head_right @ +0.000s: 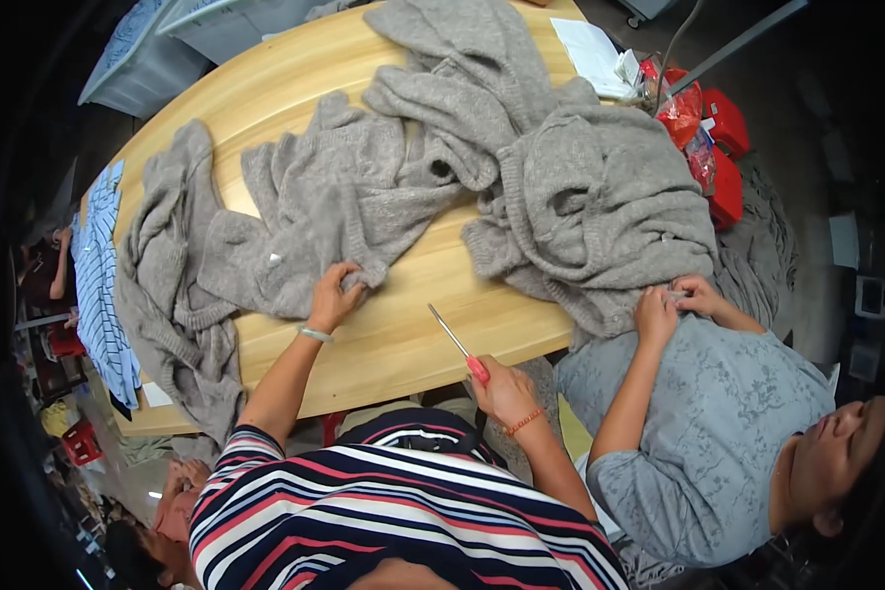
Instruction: Trimming loose threads from grey knitted garments using scissors.
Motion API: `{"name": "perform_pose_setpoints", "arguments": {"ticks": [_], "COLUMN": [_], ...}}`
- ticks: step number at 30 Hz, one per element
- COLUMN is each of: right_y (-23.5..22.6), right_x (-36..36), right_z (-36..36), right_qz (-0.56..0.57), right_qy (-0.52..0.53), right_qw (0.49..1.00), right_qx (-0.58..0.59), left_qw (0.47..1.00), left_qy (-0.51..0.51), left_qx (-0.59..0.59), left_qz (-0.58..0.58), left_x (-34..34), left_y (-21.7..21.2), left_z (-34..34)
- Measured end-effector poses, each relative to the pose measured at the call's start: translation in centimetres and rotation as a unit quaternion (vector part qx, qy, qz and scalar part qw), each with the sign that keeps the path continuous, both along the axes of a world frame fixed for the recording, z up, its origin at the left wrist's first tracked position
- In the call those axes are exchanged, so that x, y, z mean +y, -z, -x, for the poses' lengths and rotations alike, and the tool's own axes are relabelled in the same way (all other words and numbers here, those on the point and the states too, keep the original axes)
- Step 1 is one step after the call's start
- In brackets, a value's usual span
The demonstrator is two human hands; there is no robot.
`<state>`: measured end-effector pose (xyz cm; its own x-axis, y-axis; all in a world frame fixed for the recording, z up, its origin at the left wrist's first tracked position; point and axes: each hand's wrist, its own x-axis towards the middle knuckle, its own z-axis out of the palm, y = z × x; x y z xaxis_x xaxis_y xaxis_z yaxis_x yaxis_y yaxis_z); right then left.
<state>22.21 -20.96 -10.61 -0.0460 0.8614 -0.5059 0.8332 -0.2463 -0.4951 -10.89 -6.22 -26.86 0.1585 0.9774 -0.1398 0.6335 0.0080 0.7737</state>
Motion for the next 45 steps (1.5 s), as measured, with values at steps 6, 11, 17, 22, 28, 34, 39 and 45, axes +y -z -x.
{"name": "perform_pose_setpoints", "arguments": {"ticks": [6, 11, 17, 22, 28, 34, 39, 45], "right_y": [-0.8, -4.3, -4.2, -4.7, -4.1, -3.9, -3.6, -2.4], "right_x": [2.6, 4.4, 5.1, 5.6, 4.9, 6.1, 8.0, 7.3], "right_z": [3.3, 5.4, 5.8, 7.3, 7.1, 8.0, 8.6, 9.2], "right_qz": [-0.001, 0.037, 0.051, 0.053, 0.053, 0.029, 0.002, -0.002], "right_qy": [-0.066, -0.097, -0.105, -0.141, -0.115, -0.072, -0.066, -0.136], "right_qw": [0.998, 0.994, 0.992, 0.988, 0.991, 0.996, 0.997, 0.99], "right_qx": [0.013, -0.015, -0.049, -0.022, -0.044, -0.038, -0.035, -0.026], "left_qw": [0.968, 0.894, 0.783, 0.738, 0.699, 0.723, 0.765, 0.745], "left_qy": [-0.05, -0.189, -0.256, -0.302, -0.329, -0.261, -0.32, -0.302], "left_qx": [-0.228, -0.375, -0.501, -0.521, -0.555, -0.604, -0.523, -0.56], "left_qz": [0.094, 0.159, 0.264, 0.306, 0.308, 0.21, 0.198, 0.201], "left_x": [-1.2, 1.7, 2.0, 3.3, 3.9, 3.2, 3.3, 3.1], "left_y": [0.8, 1.7, 4.6, 3.1, 2.6, 7.8, 8.2, 9.9], "left_z": [-2.9, -4.4, -2.1, -2.8, -3.2, -3.1, -4.4, -1.6]}}
